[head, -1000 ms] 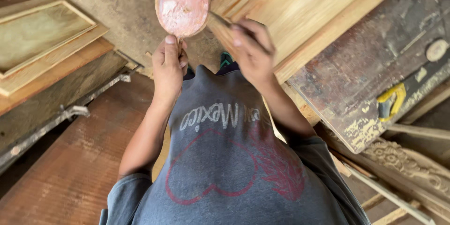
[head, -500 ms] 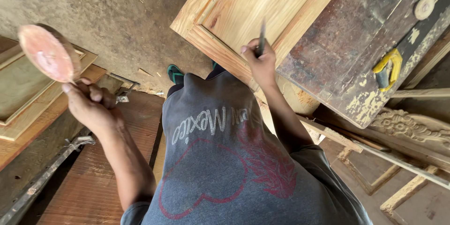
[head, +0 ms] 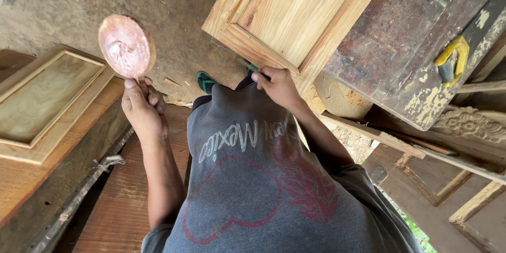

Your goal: The person applies wood filler to a wooden panel using a putty knife and a wooden applicator. They repeatedly scoop filler and spread it along the panel edges and corners, then smooth the surface.

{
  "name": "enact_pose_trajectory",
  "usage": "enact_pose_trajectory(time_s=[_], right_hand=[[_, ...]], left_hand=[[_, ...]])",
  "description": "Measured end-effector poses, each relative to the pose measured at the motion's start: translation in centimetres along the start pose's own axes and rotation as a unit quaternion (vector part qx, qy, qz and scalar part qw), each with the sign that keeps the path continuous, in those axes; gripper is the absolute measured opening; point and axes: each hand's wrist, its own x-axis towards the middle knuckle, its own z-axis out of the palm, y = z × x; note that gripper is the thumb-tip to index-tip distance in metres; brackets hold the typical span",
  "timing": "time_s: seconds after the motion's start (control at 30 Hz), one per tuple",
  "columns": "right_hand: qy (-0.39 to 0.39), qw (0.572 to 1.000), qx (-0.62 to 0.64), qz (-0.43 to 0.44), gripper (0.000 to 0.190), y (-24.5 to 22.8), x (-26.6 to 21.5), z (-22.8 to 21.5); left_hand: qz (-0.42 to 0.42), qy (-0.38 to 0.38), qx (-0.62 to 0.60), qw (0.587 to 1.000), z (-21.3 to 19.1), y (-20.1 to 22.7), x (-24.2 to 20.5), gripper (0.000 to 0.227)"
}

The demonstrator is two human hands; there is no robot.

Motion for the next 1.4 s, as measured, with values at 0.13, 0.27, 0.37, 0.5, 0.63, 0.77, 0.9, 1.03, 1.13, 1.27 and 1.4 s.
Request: enact_pose_trajectory(time_s=[0.13, 0.27, 0.37, 0.5, 0.63, 0.77, 0.9, 1.03, 1.13, 1.27, 1.4], right_hand=[[0.001, 0.999, 0.014, -0.047, 0.026, -1.1, 0.0, 2.1], [0.074, 0.984, 0.084, -0.142, 0.027, -1.4, 0.5, 3.6], [0.054, 0.948, 0.314, 0.008, 0.033, -1.6, 0.7, 4.1], [0.147, 0.828, 0.539, 0.044, 0.031, -2.7, -0.3, 3.2], [0.200, 0.691, 0.694, -0.030, 0.029, -5.5, -1.4, -1.0], [0.195, 0.578, 0.731, -0.306, 0.025, -10.1, -3.7, -7.0], [0.019, 0.395, 0.758, -0.519, 0.037, -15.9, -7.0, -11.2], [-0.076, 0.443, 0.632, -0.631, 0.024, -20.2, -9.0, -13.8], [-0.062, 0.456, 0.599, -0.655, 0.029, -22.9, -9.3, -13.9], [-0.018, 0.445, 0.580, -0.682, 0.032, -25.0, -9.3, -12.7], [0.005, 0.449, 0.560, -0.696, 0.028, -27.0, -8.8, -10.4]], left_hand=[[-0.022, -0.001, 0.020, 1.000, -2.2, 0.1, 0.1, 0.041], [-0.031, -0.004, 0.030, 0.999, -5.0, -0.2, 0.9, 0.043], [-0.044, -0.010, 0.027, 0.999, -6.2, -0.4, 2.6, 0.042], [-0.072, -0.035, 0.048, 0.996, -5.7, -0.1, 5.2, 0.045], [-0.114, -0.073, 0.045, 0.990, -2.9, 0.7, 8.2, 0.045], [-0.151, -0.087, 0.047, 0.984, 0.5, 2.8, 10.5, 0.046], [-0.114, -0.131, 0.070, 0.982, 3.3, 5.0, 12.5, 0.042], [-0.111, -0.194, 0.086, 0.971, 6.0, 4.6, 15.4, 0.040], [-0.119, -0.221, 0.116, 0.961, 7.8, 4.9, 16.7, 0.039], [-0.152, -0.254, 0.112, 0.948, 10.4, 4.5, 18.9, 0.038], [-0.177, -0.305, 0.111, 0.929, 11.5, 4.8, 22.1, 0.036]])
